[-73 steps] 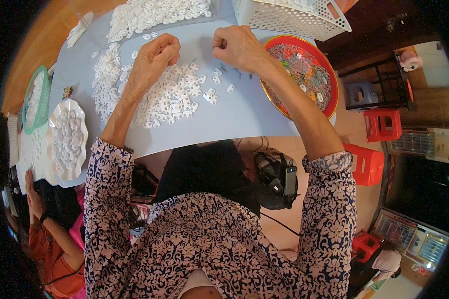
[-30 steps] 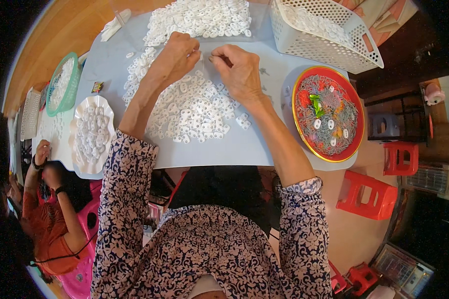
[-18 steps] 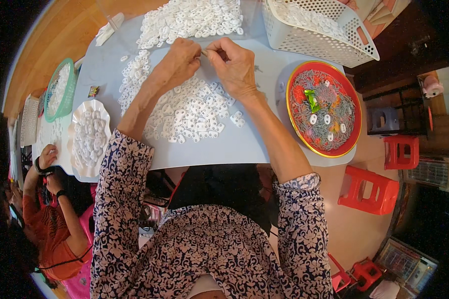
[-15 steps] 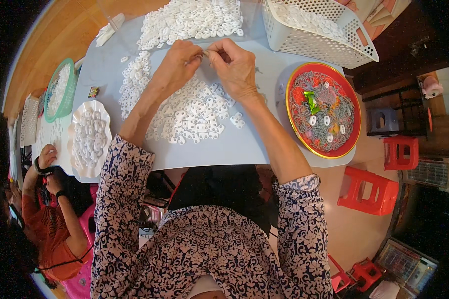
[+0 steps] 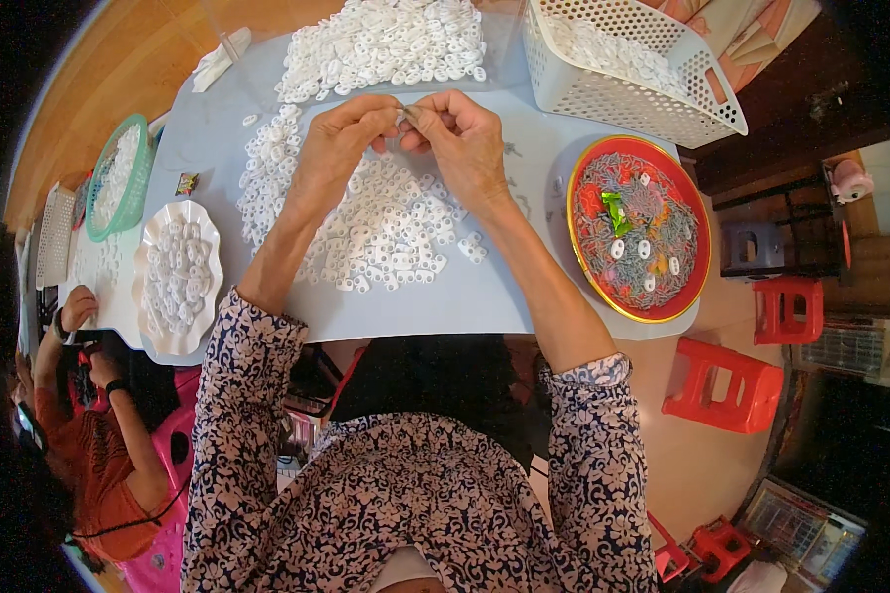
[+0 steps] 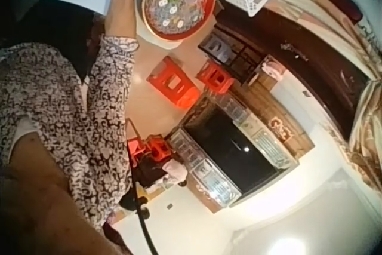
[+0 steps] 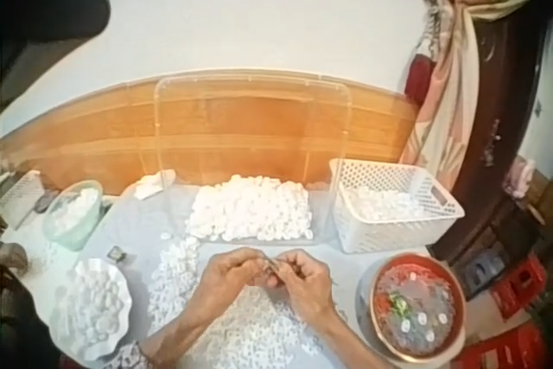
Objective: Sorting and inspecting small white plastic components at a workstation.
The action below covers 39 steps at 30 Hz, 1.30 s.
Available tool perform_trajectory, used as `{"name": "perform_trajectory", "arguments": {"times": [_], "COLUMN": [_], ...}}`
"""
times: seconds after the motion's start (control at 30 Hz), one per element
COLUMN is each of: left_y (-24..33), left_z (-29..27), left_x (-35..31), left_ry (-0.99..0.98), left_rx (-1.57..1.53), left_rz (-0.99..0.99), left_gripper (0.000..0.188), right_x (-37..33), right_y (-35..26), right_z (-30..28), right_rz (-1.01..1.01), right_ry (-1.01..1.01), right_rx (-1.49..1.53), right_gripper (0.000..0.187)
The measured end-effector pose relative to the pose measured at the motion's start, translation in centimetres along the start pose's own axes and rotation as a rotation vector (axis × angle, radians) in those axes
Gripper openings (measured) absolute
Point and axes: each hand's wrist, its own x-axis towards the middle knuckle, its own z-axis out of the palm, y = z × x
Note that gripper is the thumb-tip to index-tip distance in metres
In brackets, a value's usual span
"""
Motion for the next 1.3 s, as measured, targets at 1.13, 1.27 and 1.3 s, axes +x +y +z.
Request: {"name": "perform_trajectory", "arguments": {"times": [1.13, 1.27, 1.3], "left_y": [-0.8, -0.3, -0.3], "left_z": [-0.6, -0.2, -0.1], "left_x": [0.2, 0.1, 0.0], "left_ry": [-0.192, -0.208, -0.208], "left_rx": [-0.416, -0.378, -0.379], "left_rz": [-0.325, -0.292, -0.294], "left_gripper": [0.013, 0.014, 0.014], "right_x": [-0.1, 0.2, 0.3], "right_y": [-0.8, -0.3, -0.2], "right_z": [-0.9, -1.4, -1.5], "right_rz": [0.014, 0.023, 0.025], "right_ry": [-0.046, -0.053, -0.052], "right_rx": [-0.184, -0.086, -0.086], "right_gripper": [0.009, 0.008, 0.008]}}
